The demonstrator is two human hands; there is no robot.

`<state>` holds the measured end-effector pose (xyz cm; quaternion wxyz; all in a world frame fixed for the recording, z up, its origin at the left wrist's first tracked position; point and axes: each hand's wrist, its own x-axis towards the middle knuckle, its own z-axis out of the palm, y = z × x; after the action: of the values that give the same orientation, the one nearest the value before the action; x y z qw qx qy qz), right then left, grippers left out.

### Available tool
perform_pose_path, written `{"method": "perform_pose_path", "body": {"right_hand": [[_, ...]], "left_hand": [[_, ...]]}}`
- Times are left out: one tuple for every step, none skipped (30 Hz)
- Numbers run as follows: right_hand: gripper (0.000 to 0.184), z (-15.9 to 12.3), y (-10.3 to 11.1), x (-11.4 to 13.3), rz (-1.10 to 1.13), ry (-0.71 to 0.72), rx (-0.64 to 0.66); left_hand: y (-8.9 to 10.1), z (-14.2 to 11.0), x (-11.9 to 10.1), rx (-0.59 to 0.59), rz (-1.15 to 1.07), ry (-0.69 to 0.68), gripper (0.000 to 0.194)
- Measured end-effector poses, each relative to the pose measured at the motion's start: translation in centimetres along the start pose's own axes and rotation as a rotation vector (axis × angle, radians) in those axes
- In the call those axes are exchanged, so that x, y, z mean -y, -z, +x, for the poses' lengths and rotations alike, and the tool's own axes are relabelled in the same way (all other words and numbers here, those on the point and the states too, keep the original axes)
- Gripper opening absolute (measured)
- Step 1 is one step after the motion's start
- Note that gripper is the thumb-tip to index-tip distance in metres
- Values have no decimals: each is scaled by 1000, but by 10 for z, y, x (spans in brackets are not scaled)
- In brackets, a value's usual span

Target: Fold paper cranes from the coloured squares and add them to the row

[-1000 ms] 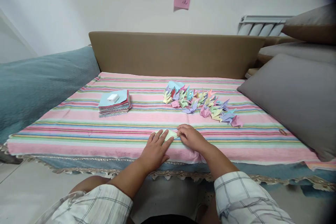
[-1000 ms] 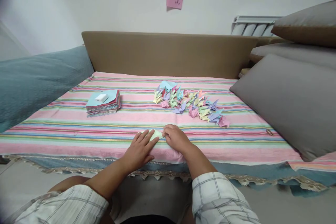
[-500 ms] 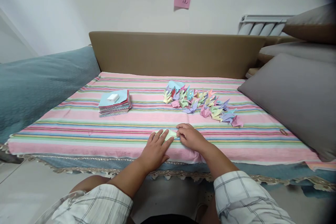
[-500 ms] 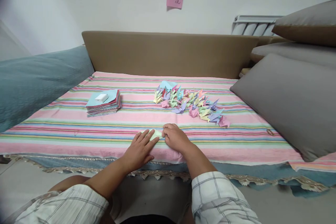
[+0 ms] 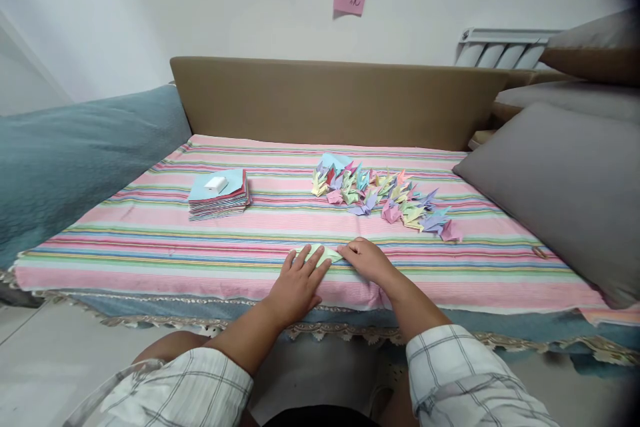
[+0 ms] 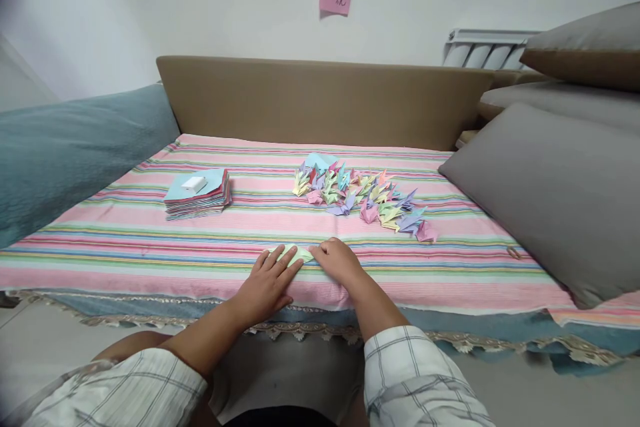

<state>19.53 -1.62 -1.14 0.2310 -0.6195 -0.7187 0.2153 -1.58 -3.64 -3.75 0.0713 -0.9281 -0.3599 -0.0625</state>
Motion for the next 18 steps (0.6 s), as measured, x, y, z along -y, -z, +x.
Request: {"method": "perform_pose_path", "body": {"right_hand": [[46,0,0,-1,17,2,17],[46,0,0,-2,37,7,39],[46,0,0,-2,56,12,60],[46,0,0,-2,73,14,69],[45,-1,0,-3,87,13,66],[44,-1,0,-3,96,12,53],[42,-1,-1,-3,99,13,33],[41,-2,-2,-3,98,15,13],[40,-2,-3,-3,93,17,-4],[39,-2,-5,-4,86,17,-17],[38,-1,-6,-4,77,16,-27],[37,-1,-8,-5,69,13,-37],[36,-1,-9,-6,62,9,-47],[36,0,-11,-6,55,6,-56],[36,0,-12,-7,50,4,-62],[36,0,-12,-7,45,2,-66],[35,1,-13,-7,40,-1,-69],[35,1,-13,-7,34,-6,-70]], "left_hand": [[0,0,0,-2,1,0,81],[0,0,0,-3,3,0,82],[0,0,0,-5,4,0,82],[-1,0,0,-6,6,0,82],[-1,0,0,-6,7,0,82],[-1,0,0,-5,8,0,82],[-1,0,0,-5,10,1,82],[-1,0,0,-6,12,1,81],[-1,0,0,-7,14,2,81],[-1,0,0,-9,16,3,81],[-1,0,-1,-10,17,2,82],[-1,0,-1,-12,17,2,82],[-1,0,-1,-13,17,2,82],[-1,-1,-1,-14,16,2,81],[-1,-1,-1,-15,14,3,81],[-1,-1,-1,-15,13,3,81],[-1,-1,-1,-16,12,3,81],[-1,-1,-1,-16,11,3,81]]}}
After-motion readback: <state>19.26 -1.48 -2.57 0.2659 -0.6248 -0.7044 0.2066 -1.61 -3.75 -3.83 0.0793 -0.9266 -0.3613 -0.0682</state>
